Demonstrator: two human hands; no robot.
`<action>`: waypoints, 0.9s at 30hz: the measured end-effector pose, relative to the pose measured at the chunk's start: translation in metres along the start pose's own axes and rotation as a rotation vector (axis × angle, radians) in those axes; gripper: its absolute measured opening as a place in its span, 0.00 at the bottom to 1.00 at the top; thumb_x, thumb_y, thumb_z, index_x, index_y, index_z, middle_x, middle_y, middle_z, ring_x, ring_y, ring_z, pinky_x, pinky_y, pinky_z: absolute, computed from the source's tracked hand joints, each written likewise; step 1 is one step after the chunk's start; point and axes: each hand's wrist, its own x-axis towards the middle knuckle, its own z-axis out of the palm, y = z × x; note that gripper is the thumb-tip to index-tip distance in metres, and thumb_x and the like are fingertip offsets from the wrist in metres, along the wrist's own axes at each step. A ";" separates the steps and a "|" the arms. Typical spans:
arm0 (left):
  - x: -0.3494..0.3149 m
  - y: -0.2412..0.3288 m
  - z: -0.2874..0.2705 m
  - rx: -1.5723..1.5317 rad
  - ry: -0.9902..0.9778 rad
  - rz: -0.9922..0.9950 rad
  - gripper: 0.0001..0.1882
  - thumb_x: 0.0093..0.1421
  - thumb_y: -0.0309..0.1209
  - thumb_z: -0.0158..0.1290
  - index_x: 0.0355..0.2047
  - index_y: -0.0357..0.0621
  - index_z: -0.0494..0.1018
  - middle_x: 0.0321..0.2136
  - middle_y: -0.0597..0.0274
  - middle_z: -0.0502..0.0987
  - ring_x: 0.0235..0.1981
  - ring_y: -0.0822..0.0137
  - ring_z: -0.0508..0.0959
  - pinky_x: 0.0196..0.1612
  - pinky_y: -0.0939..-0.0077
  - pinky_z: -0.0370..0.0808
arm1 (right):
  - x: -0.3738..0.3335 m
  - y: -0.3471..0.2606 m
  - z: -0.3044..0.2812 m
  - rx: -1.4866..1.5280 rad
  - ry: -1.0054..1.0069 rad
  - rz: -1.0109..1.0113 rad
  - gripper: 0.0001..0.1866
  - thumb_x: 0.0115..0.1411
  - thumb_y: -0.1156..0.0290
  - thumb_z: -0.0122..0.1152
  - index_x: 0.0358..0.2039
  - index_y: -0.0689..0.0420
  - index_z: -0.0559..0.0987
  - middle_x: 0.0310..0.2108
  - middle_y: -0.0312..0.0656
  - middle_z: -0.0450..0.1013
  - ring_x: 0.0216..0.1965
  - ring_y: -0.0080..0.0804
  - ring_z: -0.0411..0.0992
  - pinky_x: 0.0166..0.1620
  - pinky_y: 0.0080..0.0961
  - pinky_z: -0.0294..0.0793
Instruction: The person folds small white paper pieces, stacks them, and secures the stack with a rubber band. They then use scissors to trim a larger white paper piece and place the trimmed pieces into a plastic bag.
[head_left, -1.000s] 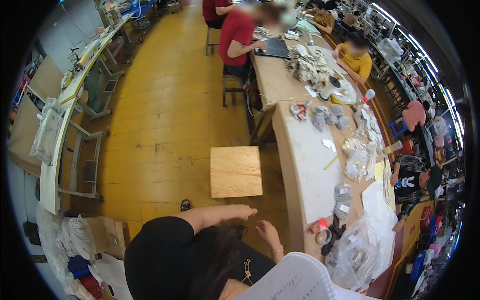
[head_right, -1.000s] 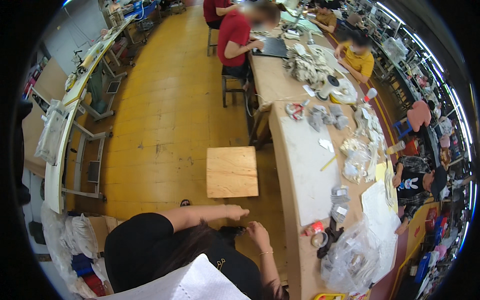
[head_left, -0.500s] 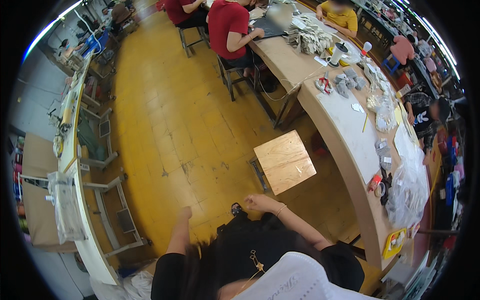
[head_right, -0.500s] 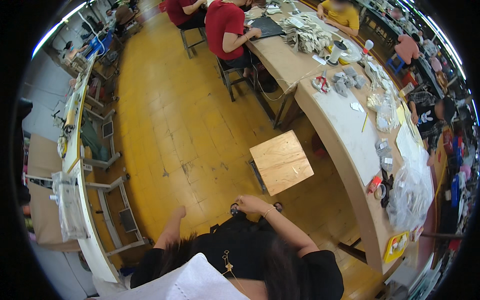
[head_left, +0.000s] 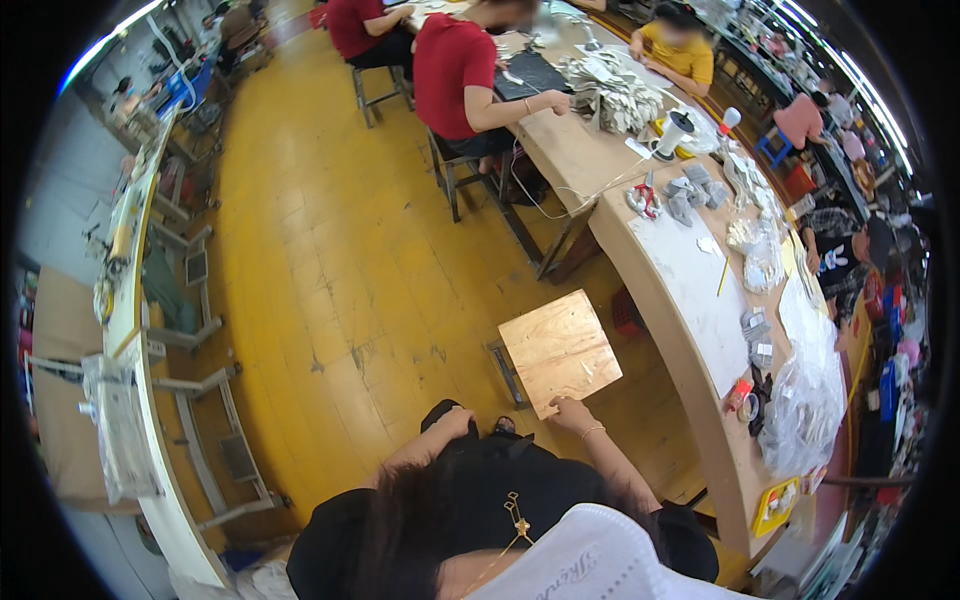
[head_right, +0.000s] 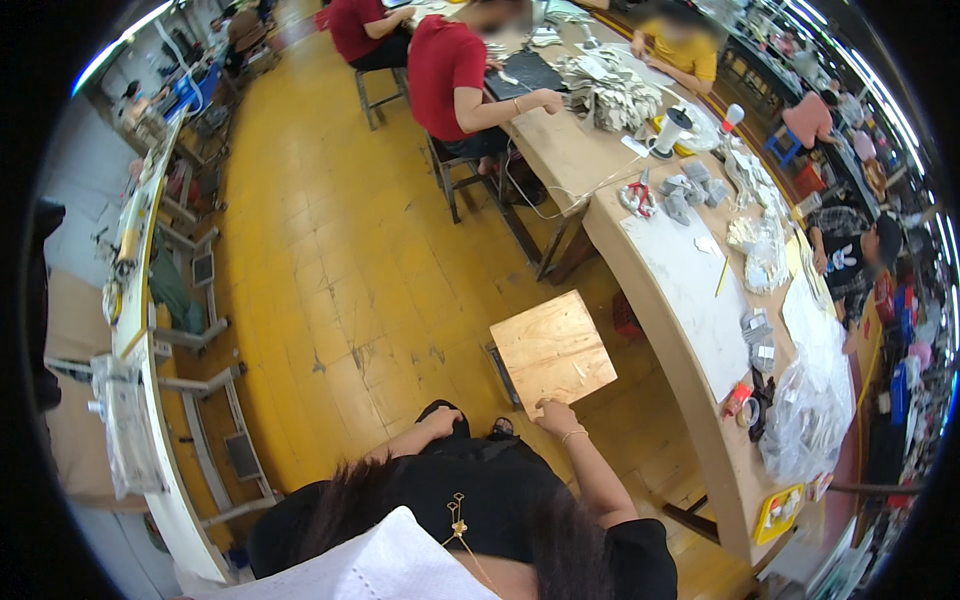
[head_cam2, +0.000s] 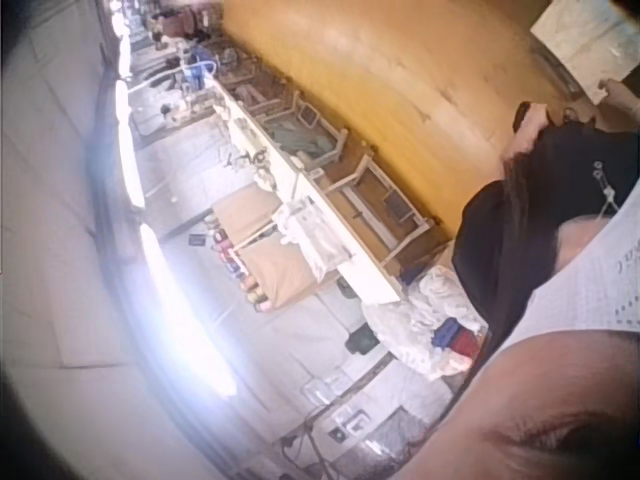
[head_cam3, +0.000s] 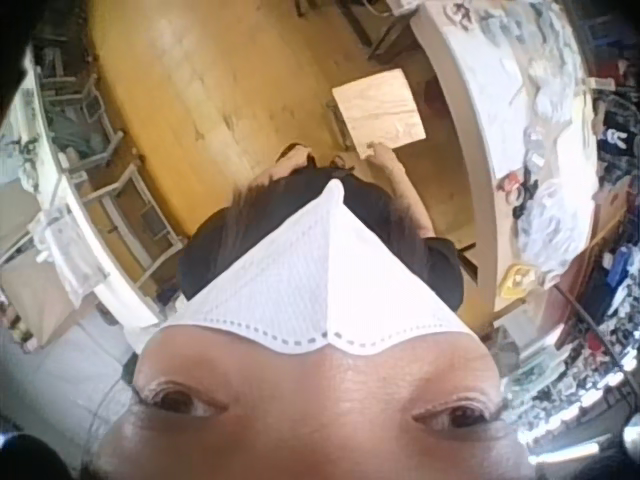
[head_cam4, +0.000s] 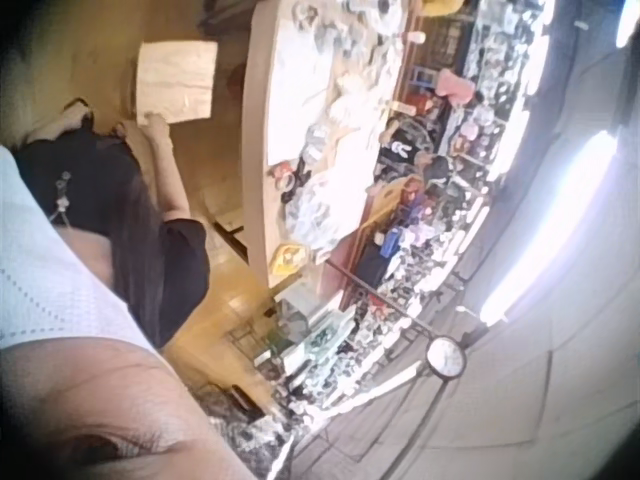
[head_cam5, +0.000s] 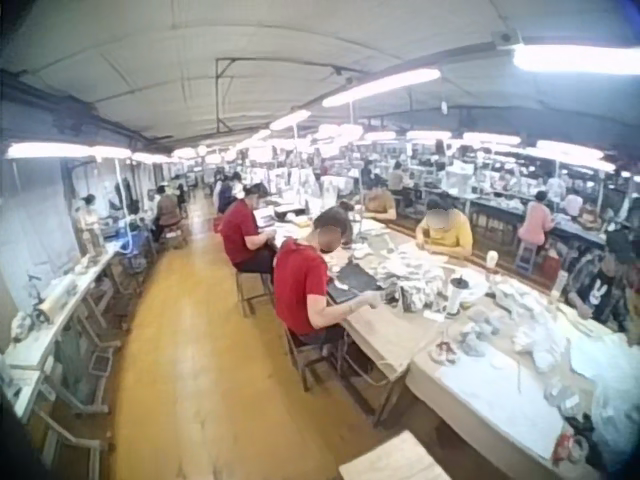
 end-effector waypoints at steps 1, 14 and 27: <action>0.003 -0.001 -0.013 0.024 -0.008 -0.013 0.24 0.51 0.23 0.54 0.50 0.52 0.77 0.47 0.46 0.77 0.53 0.47 0.74 0.55 0.58 0.72 | 0.003 0.004 0.003 0.018 0.096 -0.006 0.19 0.53 0.70 0.67 0.47 0.50 0.80 0.50 0.53 0.72 0.51 0.53 0.72 0.54 0.43 0.72; 0.102 -0.180 -0.262 0.172 -0.210 -0.231 0.15 0.54 0.30 0.59 0.43 0.44 0.80 0.44 0.48 0.81 0.44 0.51 0.82 0.47 0.57 0.78 | 0.124 -0.034 0.091 0.147 0.065 0.415 0.16 0.45 0.62 0.73 0.36 0.52 0.85 0.35 0.47 0.81 0.39 0.41 0.80 0.45 0.36 0.79; 0.067 -0.424 -0.452 -0.162 0.137 -0.602 0.25 0.62 0.52 0.52 0.37 0.41 0.82 0.35 0.53 0.84 0.42 0.54 0.82 0.49 0.60 0.76 | 0.353 -0.335 -0.126 0.640 0.198 0.095 0.10 0.62 0.68 0.57 0.37 0.61 0.80 0.27 0.43 0.80 0.28 0.28 0.79 0.30 0.24 0.79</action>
